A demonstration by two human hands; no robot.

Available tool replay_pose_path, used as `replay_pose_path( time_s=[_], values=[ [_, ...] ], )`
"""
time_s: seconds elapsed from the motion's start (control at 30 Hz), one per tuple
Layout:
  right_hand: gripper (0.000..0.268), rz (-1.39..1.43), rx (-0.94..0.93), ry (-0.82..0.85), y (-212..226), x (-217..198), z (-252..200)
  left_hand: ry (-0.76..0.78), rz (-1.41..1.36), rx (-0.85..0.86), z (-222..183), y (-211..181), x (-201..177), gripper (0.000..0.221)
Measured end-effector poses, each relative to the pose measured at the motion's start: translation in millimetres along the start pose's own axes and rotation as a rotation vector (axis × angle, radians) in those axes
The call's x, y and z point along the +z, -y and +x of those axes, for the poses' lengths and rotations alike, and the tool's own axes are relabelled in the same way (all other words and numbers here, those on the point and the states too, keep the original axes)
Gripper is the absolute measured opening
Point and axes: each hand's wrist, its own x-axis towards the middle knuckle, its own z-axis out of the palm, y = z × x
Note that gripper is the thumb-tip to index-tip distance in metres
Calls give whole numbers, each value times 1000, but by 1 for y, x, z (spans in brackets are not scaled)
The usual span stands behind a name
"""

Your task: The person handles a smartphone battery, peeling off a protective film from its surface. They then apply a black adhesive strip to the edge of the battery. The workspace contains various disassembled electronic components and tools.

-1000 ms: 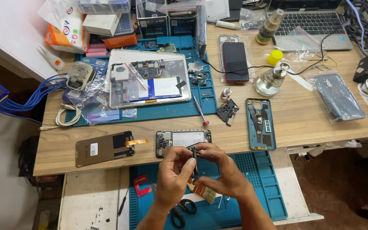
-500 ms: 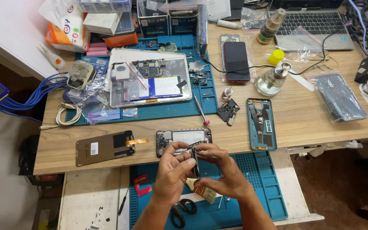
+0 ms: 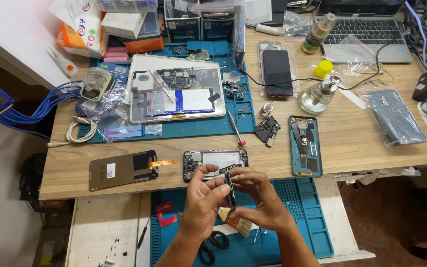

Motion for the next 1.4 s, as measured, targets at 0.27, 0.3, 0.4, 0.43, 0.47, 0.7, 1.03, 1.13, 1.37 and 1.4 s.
replay_pose_path(
  time_s=[0.27, 0.3, 0.4, 0.43, 0.47, 0.7, 1.03, 1.13, 1.37, 1.4],
  values=[
    [59, -14, -12, -5, 1, -1, 1, -33, -30, -17, 0, 1, -1, 48],
    [56, -26, -29, -4, 1, -2, 1, -49, -30, -30, 0, 1, -1, 49],
    [58, -63, -27, 7, 4, -3, 2, -56, -34, -31, 2, 4, -3, 47],
    [58, -64, -29, 7, 4, -4, 2, -54, -33, -29, 2, 4, -2, 47],
    [58, -77, -31, 7, 4, -4, 2, -49, -21, -28, 2, 3, -1, 47],
    [54, -97, -51, -5, 6, -7, 3, -13, 46, 18, -1, -5, -1, 44],
    [50, 802, 185, -81, -15, -10, -9, 126, 414, 108, -1, -3, 3, 38],
    [60, 820, 320, -211, -25, -9, -12, 55, 422, 144, -2, -2, 7, 31],
    [26, 969, 544, -377, -22, 1, -3, -12, 424, 266, 1, -5, 3, 22],
    [23, 991, 532, -360, -21, 2, -3, -23, 434, 267, 1, -6, 2, 22]
  ],
)
